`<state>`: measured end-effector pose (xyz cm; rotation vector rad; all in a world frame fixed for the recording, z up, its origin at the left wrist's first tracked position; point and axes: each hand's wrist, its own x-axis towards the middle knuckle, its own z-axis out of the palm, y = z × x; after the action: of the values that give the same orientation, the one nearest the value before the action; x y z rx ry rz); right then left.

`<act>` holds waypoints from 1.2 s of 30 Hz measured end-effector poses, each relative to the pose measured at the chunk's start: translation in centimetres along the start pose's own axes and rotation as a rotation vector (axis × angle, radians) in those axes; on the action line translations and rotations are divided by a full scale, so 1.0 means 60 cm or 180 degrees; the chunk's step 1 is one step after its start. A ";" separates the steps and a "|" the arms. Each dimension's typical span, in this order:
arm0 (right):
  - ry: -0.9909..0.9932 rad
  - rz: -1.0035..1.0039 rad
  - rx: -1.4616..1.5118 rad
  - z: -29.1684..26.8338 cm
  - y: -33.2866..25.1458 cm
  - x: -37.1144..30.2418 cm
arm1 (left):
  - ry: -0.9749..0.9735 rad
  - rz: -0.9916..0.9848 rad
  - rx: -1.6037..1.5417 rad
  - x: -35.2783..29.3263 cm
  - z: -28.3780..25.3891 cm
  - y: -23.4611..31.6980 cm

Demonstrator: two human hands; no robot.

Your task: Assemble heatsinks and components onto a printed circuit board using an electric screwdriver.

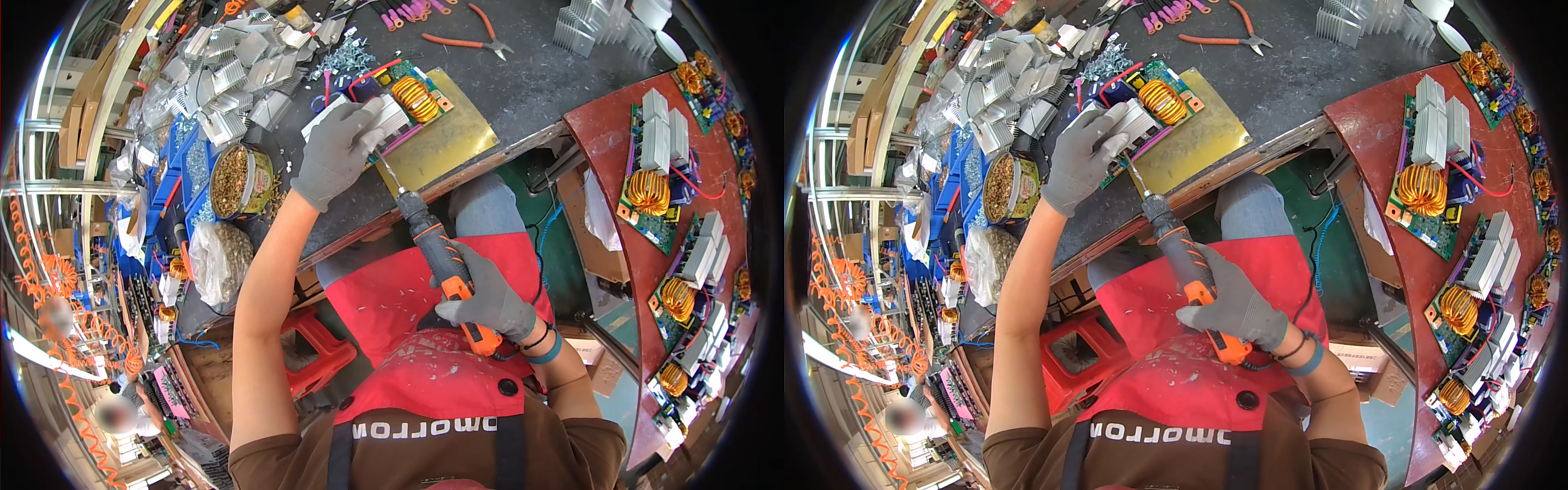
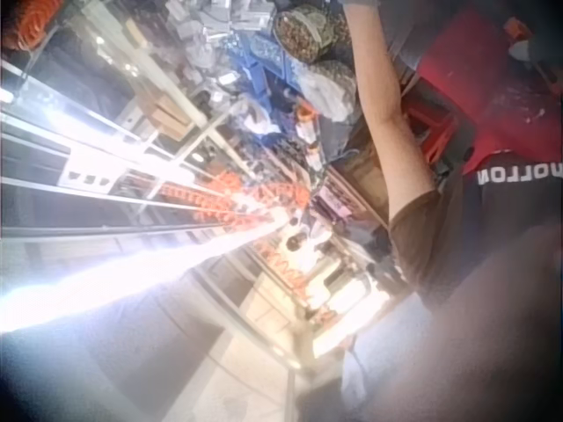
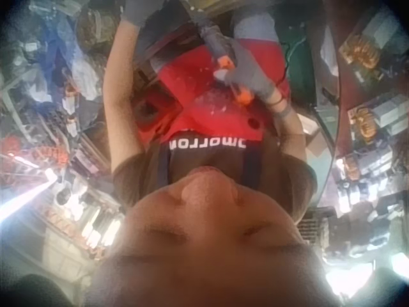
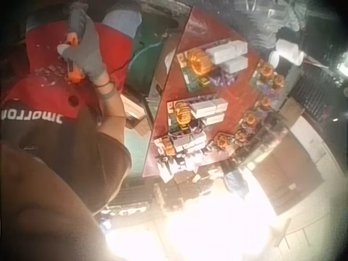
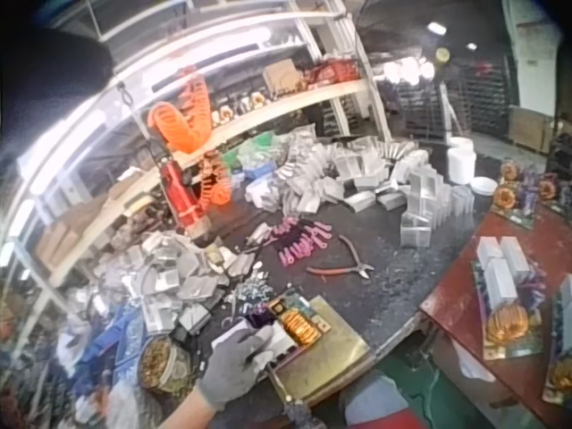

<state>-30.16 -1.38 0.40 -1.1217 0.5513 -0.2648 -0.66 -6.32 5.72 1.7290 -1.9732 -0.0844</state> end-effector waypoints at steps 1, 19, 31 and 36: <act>0.0030 -0.0003 -0.0037 0.000 0.002 0.000 | 0.0005 -0.0009 0.0005 0.000 0.000 0.001; -0.0103 0.0351 -0.0304 -0.018 -0.003 -0.065 | 0.1105 -0.2024 0.0792 -0.209 -0.106 -0.112; -0.0298 0.0198 -0.0421 -0.006 -0.010 -0.072 | 0.1519 -0.1153 0.1574 -0.229 -0.042 -0.110; -0.0626 0.0359 -0.0210 -0.015 -0.016 -0.081 | 0.1750 -0.1761 -0.1497 -0.212 -0.054 -0.031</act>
<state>-34.66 -0.23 2.38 -1.1614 0.4490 -0.0379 3.12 6.23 3.60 1.6894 -0.9614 -0.2175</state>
